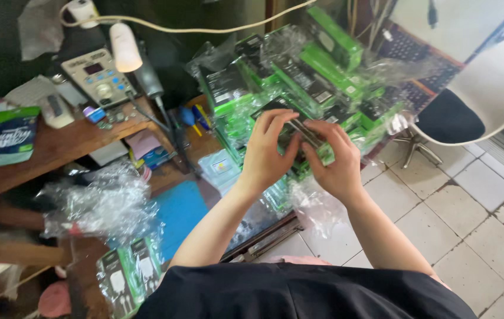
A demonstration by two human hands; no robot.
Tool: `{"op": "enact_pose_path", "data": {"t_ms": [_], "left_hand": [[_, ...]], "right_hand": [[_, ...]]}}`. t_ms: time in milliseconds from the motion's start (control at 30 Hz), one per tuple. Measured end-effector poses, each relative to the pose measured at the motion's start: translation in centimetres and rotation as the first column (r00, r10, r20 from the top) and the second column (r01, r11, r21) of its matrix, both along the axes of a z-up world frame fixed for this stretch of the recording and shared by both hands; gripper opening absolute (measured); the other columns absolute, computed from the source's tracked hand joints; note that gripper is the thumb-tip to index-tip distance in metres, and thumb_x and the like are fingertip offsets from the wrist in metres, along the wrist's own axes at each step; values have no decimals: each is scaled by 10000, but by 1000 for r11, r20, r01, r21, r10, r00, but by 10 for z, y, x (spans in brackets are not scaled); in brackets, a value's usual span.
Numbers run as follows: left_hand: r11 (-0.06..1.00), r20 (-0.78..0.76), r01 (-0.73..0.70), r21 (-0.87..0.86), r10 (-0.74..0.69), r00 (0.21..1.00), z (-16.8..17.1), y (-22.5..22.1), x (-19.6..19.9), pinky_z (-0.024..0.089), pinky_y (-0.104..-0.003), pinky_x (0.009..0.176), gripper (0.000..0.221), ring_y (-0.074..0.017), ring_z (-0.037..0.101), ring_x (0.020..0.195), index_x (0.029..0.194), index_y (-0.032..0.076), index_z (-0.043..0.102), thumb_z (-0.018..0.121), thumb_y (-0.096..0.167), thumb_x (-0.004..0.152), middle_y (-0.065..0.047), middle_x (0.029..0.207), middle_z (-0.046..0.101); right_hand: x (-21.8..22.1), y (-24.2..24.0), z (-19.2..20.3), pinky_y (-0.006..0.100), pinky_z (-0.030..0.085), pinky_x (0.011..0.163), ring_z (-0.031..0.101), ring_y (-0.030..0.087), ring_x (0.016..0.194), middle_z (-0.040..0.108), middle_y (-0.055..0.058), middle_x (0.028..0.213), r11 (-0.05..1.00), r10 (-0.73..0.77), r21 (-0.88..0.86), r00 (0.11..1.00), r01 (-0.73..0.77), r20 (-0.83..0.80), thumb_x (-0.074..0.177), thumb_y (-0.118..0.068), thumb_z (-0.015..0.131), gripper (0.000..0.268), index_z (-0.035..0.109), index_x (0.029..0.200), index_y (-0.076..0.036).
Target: The person packages boxed chargers by repeatedly inserting individual boxes into clear plastic sleeves by hand and placing them on the table.
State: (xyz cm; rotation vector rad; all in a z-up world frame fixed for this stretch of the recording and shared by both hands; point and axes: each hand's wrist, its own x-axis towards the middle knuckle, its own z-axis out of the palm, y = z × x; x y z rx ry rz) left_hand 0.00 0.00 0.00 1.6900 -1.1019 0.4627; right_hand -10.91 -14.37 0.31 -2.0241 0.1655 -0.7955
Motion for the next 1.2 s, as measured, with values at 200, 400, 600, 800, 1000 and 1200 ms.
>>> {"op": "enact_pose_path", "data": {"t_ms": [200,400,600,800,1000,1200], "left_hand": [[995,174,22,101,-39,984,40,-94,31,476,-469,1049,551,-384,570,1243,1417,88,515,734,99,911,-135,1369,570],[975,184,-9,222,-33,982,35,-161,62,461,-506,1007,792,-454,555,1237,1485,-15,358,777,143,832,-263,1361,546],[961,-10,69,268,-68,998,31,-174,61,496,-489,1012,961,-505,576,1216,1554,-48,226,800,155,811,-346,1386,523],[999,29,18,36,-19,999,47,-160,51,509,-487,1004,1008,-503,564,1232,1523,5,245,851,100,723,-338,1412,523],[985,25,-108,-138,113,993,53,-149,47,586,-430,937,517,-396,719,1135,1315,71,555,808,88,864,-192,1195,732],[951,3,-168,-260,175,985,72,-97,21,591,-371,882,378,-327,758,1013,1247,37,620,810,150,940,-166,1127,743]], "right_hand": [[2,-71,48,516,364,1199,440,395,1420,517,227,1512,777,-257,-480,901,407,349,921,-107,791,519,607,1406,-76],[35,-135,51,684,28,1200,493,377,1363,626,183,1319,668,-348,-610,903,426,251,872,-173,792,601,591,1402,27],[63,-163,24,655,11,1230,604,391,1287,703,169,1209,769,-121,-585,957,258,263,940,-78,671,177,635,1101,-15],[53,-144,34,548,23,1379,692,344,760,690,200,783,973,-76,-208,991,97,105,1048,-109,615,120,583,990,-9],[31,-119,53,591,-23,1306,738,270,1149,760,150,1207,965,178,-231,955,-123,236,1034,-100,643,74,612,1072,-45],[17,-98,65,576,186,1305,609,366,1376,628,192,1442,916,128,-399,903,52,411,879,-129,854,568,559,1360,-60]]}}
